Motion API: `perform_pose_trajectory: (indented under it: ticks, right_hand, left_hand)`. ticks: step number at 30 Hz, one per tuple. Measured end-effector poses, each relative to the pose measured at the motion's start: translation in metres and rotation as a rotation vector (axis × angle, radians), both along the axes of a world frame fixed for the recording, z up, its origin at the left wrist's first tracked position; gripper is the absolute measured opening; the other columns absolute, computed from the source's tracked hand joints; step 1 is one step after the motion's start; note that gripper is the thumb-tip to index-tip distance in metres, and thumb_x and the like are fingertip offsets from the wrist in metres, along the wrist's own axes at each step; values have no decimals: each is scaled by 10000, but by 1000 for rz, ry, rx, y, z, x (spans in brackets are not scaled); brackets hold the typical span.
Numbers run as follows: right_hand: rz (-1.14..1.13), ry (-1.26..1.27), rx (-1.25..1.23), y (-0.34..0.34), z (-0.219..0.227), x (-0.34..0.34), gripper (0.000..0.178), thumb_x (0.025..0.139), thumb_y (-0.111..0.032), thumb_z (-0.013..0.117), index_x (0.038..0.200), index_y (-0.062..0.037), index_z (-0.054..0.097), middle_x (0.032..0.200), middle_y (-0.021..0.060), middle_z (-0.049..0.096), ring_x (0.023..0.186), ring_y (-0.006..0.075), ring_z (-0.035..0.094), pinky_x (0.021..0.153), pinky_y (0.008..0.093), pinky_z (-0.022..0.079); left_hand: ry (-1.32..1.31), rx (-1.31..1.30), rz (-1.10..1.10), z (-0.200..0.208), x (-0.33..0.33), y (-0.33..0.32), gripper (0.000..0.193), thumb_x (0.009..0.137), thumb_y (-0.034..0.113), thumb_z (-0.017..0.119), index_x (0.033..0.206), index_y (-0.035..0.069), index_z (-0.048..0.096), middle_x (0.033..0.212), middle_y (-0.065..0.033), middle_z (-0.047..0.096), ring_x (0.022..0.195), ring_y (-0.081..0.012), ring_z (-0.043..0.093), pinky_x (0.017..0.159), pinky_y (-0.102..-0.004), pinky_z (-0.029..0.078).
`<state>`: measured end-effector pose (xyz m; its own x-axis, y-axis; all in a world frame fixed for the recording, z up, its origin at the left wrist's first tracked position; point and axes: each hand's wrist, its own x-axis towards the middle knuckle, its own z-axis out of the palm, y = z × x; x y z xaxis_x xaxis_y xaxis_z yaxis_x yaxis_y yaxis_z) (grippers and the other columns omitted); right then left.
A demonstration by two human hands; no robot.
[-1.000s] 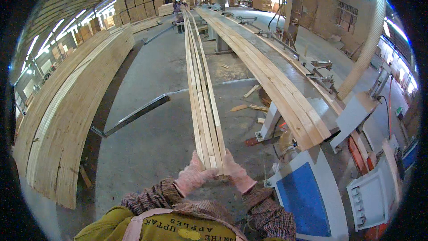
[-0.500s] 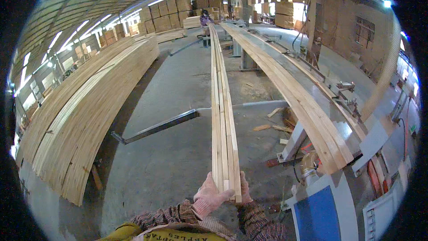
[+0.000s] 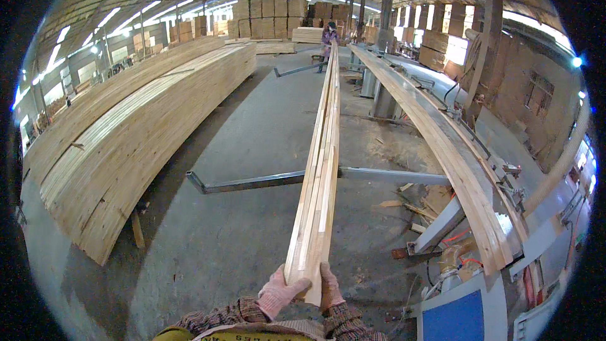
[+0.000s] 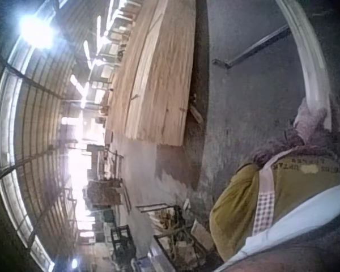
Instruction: The person picks up long wooden planks from a pile and stacks them onto a growing stack in a workshop. They handle the planks by hand, aligning them carefully as they build the stack higher.
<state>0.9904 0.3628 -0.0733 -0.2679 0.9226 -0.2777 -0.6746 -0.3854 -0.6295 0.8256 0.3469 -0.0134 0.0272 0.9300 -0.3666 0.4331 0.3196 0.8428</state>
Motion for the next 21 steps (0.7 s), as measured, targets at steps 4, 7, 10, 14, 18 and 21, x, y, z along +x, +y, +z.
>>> perform_pose_trajectory:
  ticks: [4, 7, 10, 14, 18, 21]
  right_hand:
    - [86, -23, -75, -1, 8, -66, 794, 959, -574, 624, 1486, -10, 437, 1347, 210, 612, 1191, 352, 634, 1002, 485, 540]
    - [128, 39, -116, 6, -11, -110, 736, 975, -519, 631, 1471, -4, 455, 1329, 209, 622, 1178, 354, 638, 988, 479, 543]
    - [140, -76, -155, 11, -22, -142, 660, 1000, -453, 631, 1448, 5, 473, 1296, 181, 636, 1143, 323, 650, 928, 462, 568]
    - [100, -359, -160, 1, 14, -220, 502, 1039, -375, 571, 1391, -22, 515, 1247, 170, 627, 1077, 326, 654, 904, 480, 567]
    - [219, -164, -170, 25, -31, -247, 508, 1043, -383, 547, 1409, -34, 497, 1284, 176, 617, 1119, 348, 636, 980, 512, 523]
    - [416, 86, -285, 38, -41, -264, 559, 1024, -420, 574, 1437, -56, 480, 1355, 164, 601, 1193, 362, 611, 1049, 545, 481]
  left_hand:
    - [130, -120, 24, -22, -64, -10, 1238, 679, 769, 748, 1532, -20, 322, 1448, -276, 505, 1314, -374, 553, 1080, -446, 453]
    - [210, -184, -14, -29, -99, -14, 1292, 659, 787, 744, 1567, 9, 252, 1489, -251, 462, 1317, -384, 548, 1069, -471, 452]
    - [78, -142, -68, -52, -137, -18, 1259, 640, 730, 804, 1537, 14, 286, 1483, -234, 467, 1291, -381, 566, 1028, -491, 476]
    - [-823, -297, 258, -83, -190, -25, 798, 815, 390, 815, 1407, 12, 437, 1264, -190, 622, 1153, -320, 647, 914, -434, 569]
    - [-1266, -325, 275, -90, -239, -28, 555, 902, 190, 731, 1384, 30, 506, 1186, -131, 661, 1055, -235, 678, 893, -374, 581]
    - [-1142, -280, 319, -144, -278, -15, 572, 882, 193, 741, 1388, 28, 531, 1168, -100, 671, 998, -230, 681, 844, -354, 569]
